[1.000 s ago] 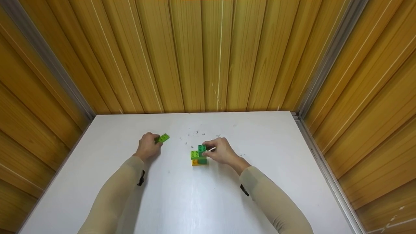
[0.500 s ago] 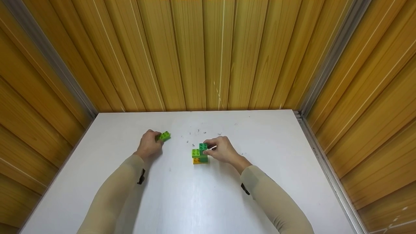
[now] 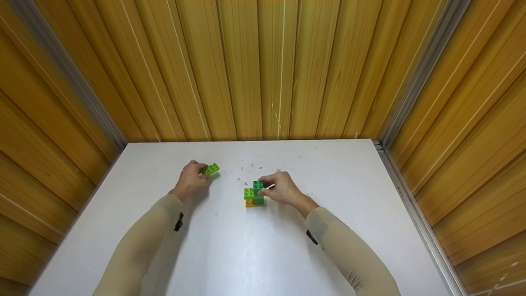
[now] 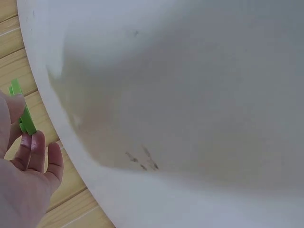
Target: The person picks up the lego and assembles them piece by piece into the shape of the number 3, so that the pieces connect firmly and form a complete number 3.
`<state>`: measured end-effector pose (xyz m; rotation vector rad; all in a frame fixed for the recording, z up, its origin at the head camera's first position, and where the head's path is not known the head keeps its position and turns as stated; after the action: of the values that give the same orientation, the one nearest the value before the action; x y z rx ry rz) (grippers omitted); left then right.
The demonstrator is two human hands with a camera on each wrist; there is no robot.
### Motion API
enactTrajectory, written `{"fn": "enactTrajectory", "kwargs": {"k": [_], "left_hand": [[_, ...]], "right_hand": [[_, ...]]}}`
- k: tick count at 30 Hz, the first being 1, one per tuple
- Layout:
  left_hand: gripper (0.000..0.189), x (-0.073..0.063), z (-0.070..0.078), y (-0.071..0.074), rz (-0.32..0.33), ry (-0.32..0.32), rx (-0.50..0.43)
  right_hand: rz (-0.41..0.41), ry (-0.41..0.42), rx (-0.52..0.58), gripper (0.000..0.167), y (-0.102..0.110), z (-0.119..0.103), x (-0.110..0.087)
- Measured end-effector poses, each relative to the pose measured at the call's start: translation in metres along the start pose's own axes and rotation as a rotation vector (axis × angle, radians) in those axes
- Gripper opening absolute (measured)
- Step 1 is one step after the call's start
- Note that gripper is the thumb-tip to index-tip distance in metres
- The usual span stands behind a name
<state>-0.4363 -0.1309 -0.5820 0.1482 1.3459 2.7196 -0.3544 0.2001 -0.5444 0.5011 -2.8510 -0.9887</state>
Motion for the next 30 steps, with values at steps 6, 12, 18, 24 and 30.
{"fn": "enactTrajectory", "kwargs": {"k": [6, 12, 18, 24, 30], "left_hand": [[0.042, -0.001, 0.008, 0.001, -0.015, -0.030, 0.015], [0.038, -0.006, 0.019, 0.001, -0.029, -0.089, 0.049], [0.039, -0.009, 0.034, 0.000, -0.041, -0.104, 0.019], [0.038, -0.014, 0.046, -0.002, -0.046, -0.160, 0.023], [0.039, -0.017, 0.056, -0.004, -0.066, -0.195, 0.027]], "right_hand": [[-0.004, 0.011, -0.024, 0.039, 0.000, -0.002, 0.000], [0.002, 0.044, -0.039, 0.037, 0.001, -0.004, -0.001], [0.007, 0.033, -0.058, 0.037, 0.002, -0.003, -0.001], [0.002, 0.020, -0.056, 0.038, 0.002, -0.001, 0.001], [-0.012, 0.012, -0.053, 0.039, 0.002, -0.001, 0.001]]}}
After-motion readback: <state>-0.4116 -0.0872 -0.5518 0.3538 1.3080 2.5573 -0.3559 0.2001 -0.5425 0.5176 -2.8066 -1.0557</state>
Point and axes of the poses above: each hand's wrist, its own x-axis towards the middle knuckle, its own y-axis out of the back of the hand, z = x × y, the point moved 5 cm from there along x, towards the middle knuckle, and after that the axes turned 4 degrees about -y, right-handed, at the moved point
